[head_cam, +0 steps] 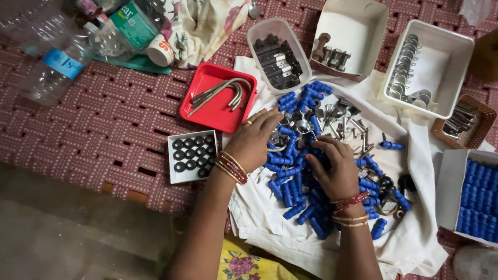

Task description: The person sorts blue plastic parts and metal clips from various containers and assembles them by hand while sitting on a bed.

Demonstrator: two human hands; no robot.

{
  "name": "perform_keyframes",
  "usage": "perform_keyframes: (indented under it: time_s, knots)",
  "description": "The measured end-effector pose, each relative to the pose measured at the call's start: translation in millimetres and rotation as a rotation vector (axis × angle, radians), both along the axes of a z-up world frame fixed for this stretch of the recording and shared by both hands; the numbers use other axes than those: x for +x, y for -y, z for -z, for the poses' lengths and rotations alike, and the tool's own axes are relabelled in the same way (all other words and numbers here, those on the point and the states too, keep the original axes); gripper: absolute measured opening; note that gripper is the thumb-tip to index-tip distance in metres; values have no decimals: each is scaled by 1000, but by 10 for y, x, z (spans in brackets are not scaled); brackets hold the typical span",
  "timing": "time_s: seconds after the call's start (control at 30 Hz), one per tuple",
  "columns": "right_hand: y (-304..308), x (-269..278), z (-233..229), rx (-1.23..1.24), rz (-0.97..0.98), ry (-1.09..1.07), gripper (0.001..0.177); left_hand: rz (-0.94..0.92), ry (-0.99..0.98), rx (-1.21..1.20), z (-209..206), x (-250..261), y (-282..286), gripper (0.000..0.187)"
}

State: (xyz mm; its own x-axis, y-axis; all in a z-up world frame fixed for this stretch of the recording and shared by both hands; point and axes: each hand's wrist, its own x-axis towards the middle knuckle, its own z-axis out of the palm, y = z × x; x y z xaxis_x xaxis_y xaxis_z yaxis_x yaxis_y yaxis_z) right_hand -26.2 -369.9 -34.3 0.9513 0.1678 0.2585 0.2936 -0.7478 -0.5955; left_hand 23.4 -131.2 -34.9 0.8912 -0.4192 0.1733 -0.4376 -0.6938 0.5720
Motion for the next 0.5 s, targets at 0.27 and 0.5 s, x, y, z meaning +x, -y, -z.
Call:
perform_keyframes:
  time_s: [0.27, 0.5]
  knots:
    - [11, 19, 24, 67, 47, -9, 29, -36, -163, 20, 49, -9, 55, 68]
    - [18, 26, 28, 79, 52, -8, 29, -82, -125, -51, 153, 16, 96, 74]
